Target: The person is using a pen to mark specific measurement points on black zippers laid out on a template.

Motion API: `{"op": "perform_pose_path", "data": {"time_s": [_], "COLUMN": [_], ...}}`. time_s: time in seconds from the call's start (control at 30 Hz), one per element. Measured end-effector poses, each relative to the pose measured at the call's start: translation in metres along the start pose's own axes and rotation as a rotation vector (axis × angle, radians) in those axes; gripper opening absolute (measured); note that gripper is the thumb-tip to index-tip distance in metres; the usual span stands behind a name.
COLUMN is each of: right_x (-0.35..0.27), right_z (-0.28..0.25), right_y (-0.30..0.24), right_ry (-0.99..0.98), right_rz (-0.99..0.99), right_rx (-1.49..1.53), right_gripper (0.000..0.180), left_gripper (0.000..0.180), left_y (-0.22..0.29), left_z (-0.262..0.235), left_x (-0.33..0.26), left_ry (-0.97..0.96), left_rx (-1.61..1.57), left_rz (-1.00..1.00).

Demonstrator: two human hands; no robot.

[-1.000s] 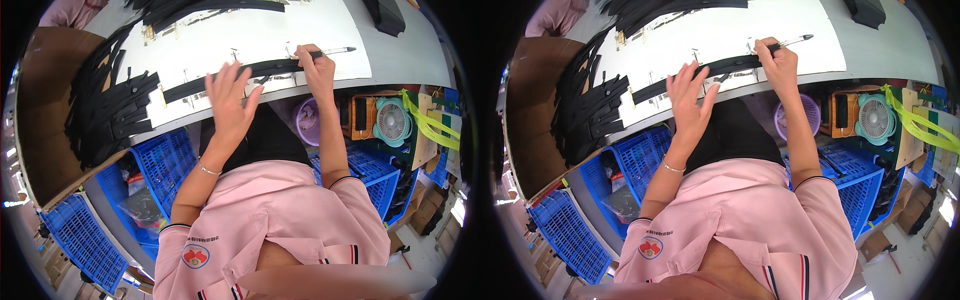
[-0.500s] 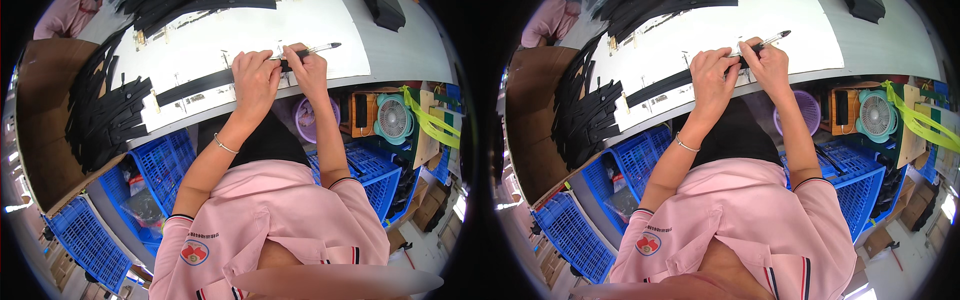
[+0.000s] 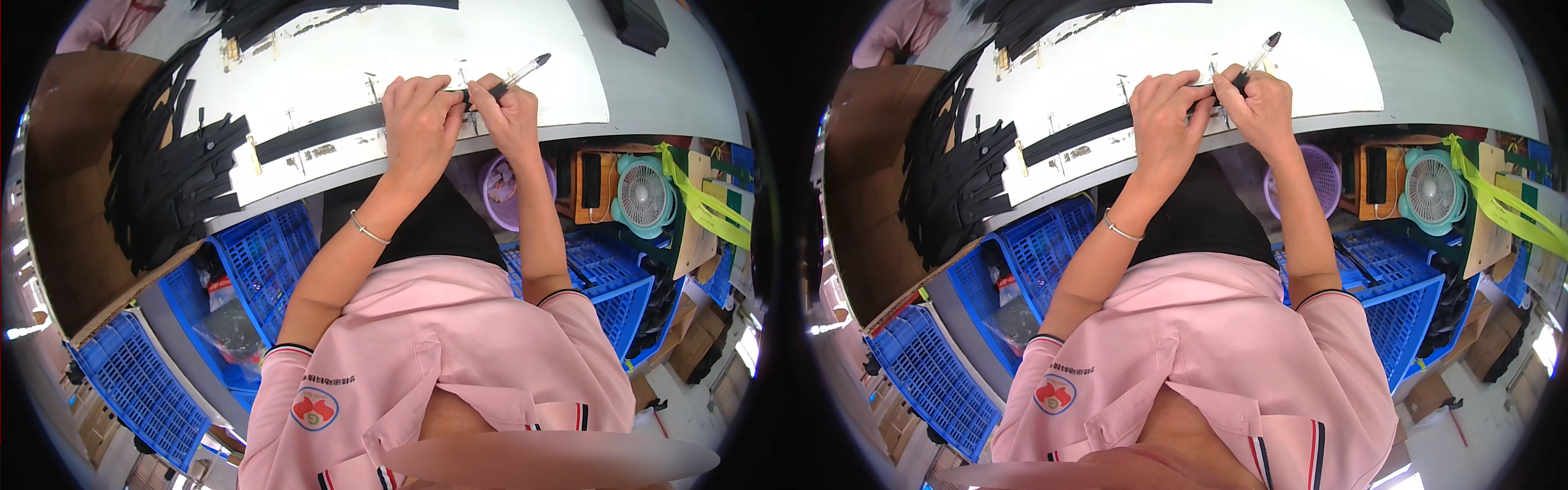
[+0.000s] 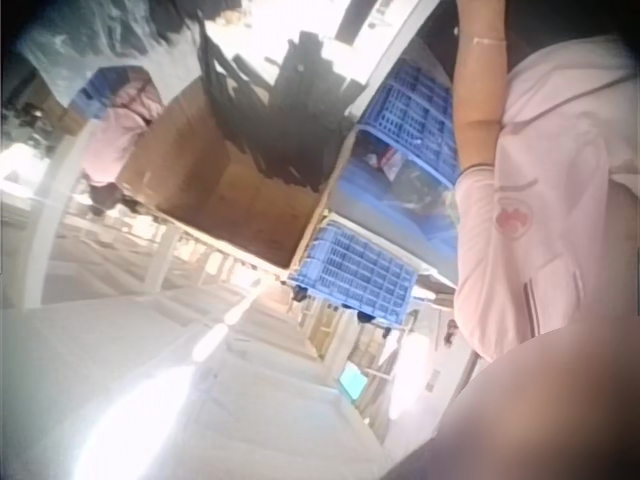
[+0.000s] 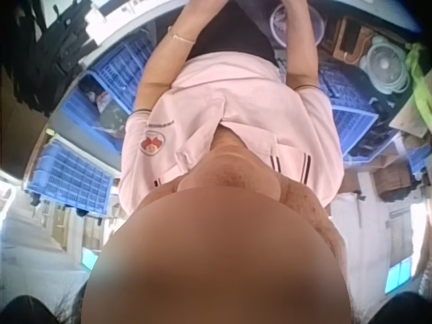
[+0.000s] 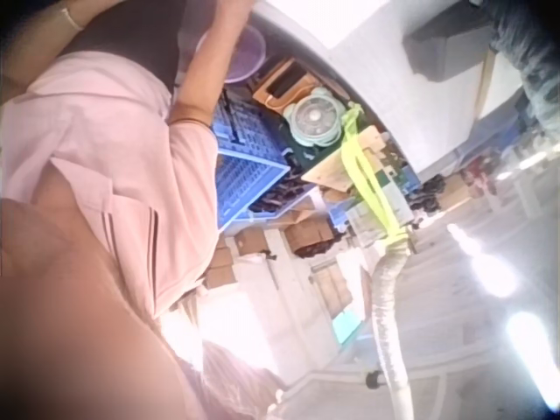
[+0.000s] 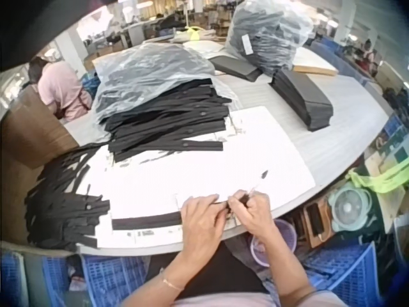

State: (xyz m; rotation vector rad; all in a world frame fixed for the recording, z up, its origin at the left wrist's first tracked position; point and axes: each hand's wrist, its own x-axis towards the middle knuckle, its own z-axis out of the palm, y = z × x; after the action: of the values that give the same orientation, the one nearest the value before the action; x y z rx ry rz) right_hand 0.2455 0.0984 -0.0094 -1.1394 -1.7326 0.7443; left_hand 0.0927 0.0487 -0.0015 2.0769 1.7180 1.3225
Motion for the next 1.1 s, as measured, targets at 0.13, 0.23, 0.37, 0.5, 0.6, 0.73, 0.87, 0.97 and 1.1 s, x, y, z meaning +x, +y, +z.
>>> {"op": "perform_pose_path", "data": {"time_s": [0.13, 0.23, 0.37, 0.5, 0.6, 0.73, 0.87, 0.97, 1.1], "right_x": [-0.001, -0.003, -0.011, -0.012, -0.010, -0.007, -0.006, -0.005, -0.004], "right_z": [0.000, -0.004, -0.012, -0.010, -0.009, -0.007, -0.004, -0.007, -0.005], "right_y": [0.003, -0.012, -0.005, -0.002, 0.001, 0.000, 0.001, -0.002, -0.012], "right_ry": [-0.030, -0.024, 0.161, 0.274, 0.302, 0.266, 0.249, 0.243, 0.242], "right_rz": [0.023, 0.203, 0.184, 0.159, 0.140, 0.179, 0.229, 0.242, 0.265], "right_rx": [-0.004, 0.197, 0.294, 0.325, 0.330, 0.325, 0.319, 0.294, 0.292], "right_gripper": [0.024, 0.018, 0.019, 0.020, 0.021, 0.020, 0.019, 0.018, 0.018], "left_gripper": [0.015, 0.025, 0.039, 0.046, 0.051, 0.050, 0.044, 0.043, 0.047], "left_y": [-0.003, 0.003, 0.003, -0.010, -0.040, -0.067, -0.075, -0.098, -0.143], "left_z": [-0.003, -0.014, -0.036, -0.042, -0.028, -0.023, -0.066, -0.121, -0.194], "left_x": [-0.003, -0.008, -0.031, -0.020, 0.012, 0.039, 0.016, -0.010, -0.038], "left_ry": [-0.019, -0.041, -0.141, -0.234, -0.223, -0.149, -0.189, -0.108, -0.089], "left_rx": [0.007, 0.063, 0.122, 0.175, 0.240, 0.094, 0.142, 0.302, 0.801], "left_rz": [-0.006, -0.015, -0.051, -0.019, 0.037, 0.047, -0.065, -0.116, -0.236]}}
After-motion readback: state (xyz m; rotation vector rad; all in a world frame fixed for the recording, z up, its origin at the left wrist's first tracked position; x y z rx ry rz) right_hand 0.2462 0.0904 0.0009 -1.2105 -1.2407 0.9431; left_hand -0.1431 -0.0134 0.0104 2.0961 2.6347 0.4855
